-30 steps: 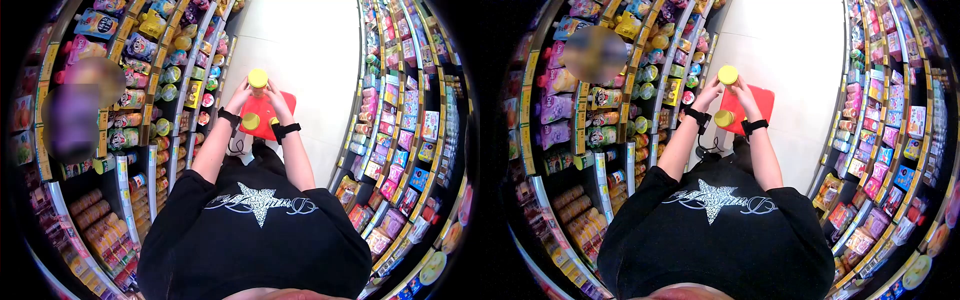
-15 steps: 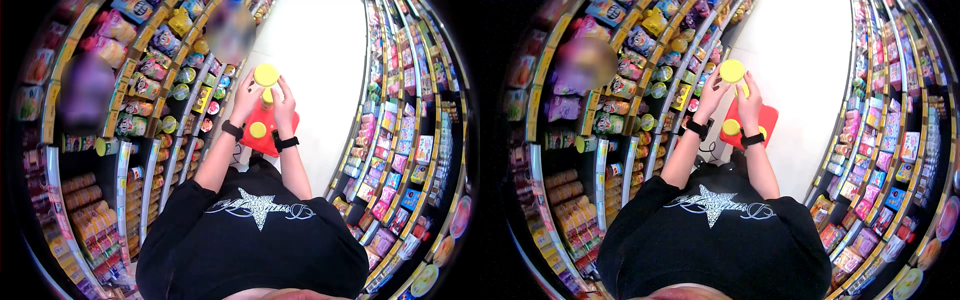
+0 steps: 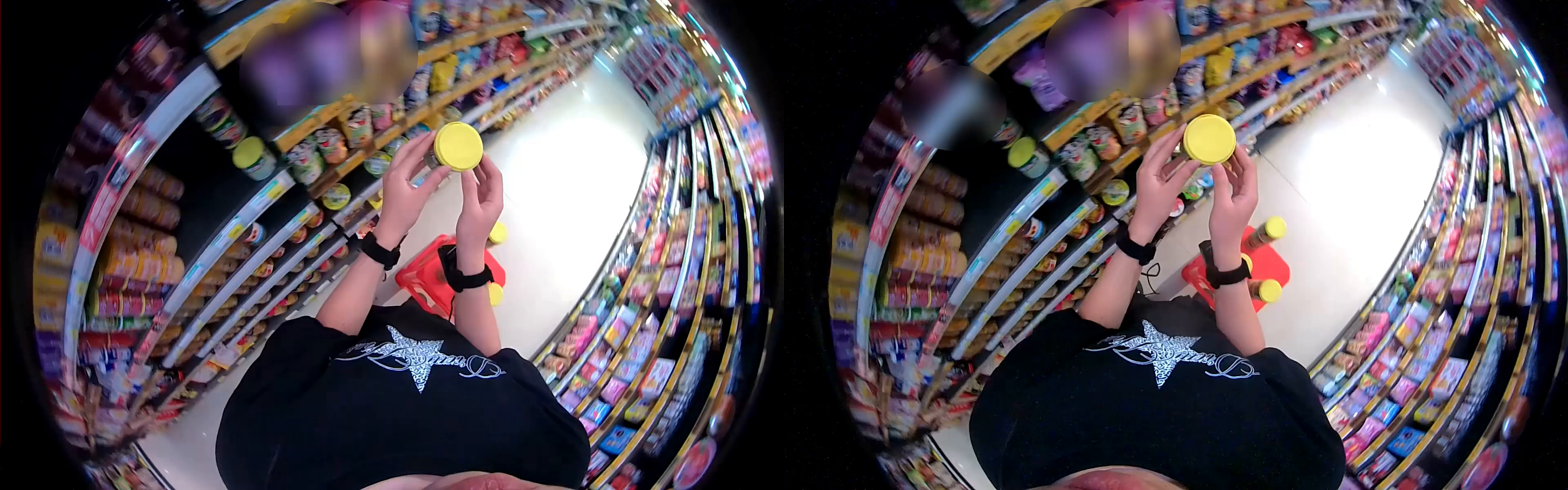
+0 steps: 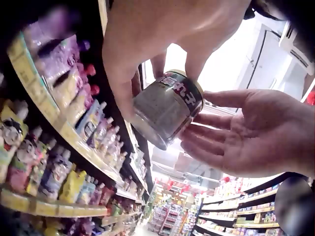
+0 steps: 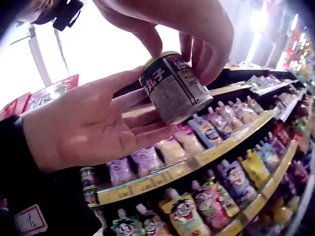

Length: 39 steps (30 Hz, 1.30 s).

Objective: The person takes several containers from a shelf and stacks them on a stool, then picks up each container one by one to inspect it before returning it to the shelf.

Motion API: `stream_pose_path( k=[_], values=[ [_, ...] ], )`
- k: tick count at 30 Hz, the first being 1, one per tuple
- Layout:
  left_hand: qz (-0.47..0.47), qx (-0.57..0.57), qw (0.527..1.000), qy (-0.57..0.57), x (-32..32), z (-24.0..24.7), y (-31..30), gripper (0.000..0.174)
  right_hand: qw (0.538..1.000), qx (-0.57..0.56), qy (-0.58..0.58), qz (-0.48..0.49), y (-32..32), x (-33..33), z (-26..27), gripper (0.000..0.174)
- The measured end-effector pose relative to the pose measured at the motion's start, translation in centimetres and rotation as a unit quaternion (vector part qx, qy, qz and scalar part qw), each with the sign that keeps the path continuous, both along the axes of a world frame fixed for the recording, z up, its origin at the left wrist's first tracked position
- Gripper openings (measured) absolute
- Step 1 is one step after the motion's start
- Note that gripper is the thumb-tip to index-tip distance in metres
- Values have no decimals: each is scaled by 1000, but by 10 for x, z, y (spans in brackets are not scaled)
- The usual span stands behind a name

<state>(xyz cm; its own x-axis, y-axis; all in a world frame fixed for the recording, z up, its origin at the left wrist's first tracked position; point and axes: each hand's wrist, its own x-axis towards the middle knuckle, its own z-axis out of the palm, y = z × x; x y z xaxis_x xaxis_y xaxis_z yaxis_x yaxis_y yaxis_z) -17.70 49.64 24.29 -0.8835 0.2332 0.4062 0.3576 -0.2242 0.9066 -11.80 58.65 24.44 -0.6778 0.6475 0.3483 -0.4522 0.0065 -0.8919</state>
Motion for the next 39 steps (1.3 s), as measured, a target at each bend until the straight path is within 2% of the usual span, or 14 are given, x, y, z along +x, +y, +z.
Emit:
stream_pose_path(
  k=[4, 7, 12, 15, 19, 23, 27, 28, 34, 39],
  values=[
    [116, -105, 982, 106, -16, 13, -67, 52, 997, 11, 26, 73, -51, -27, 2, 37],
    [158, -111, 975, 107, -25, 15, -111, 53, 990, 16, 38, 132, -87, -43, 5, 37],
    [184, -1, 982, 34, -28, 19, -169, 51, 978, 12, 41, 206, -149, -65, 15, 36],
    [238, -60, 966, 80, -42, 8, -207, 50, 970, 33, 31, 239, -180, -79, 18, 36],
    [259, -24, 963, 73, -48, 11, -243, 49, 956, 60, 42, 285, -212, -101, 16, 37],
    [273, 2, 960, 54, -65, 7, -269, 47, 950, 93, 41, 294, -239, -119, 13, 39],
    [279, -1, 960, 38, -86, -5, -280, 45, 944, 114, 39, 309, -257, -139, -6, 52],
    [275, -3, 961, 27, -90, -7, -282, 44, 941, 161, 9, 297, -257, -145, -12, 58],
    [256, -56, 965, -2, -108, -3, -287, 44, 942, 216, 14, 258, -261, -162, -11, 61],
    [263, -94, 960, -2, -115, -2, -290, 45, 941, 174, 4, 291, -259, -169, -13, 61]
  ],
)
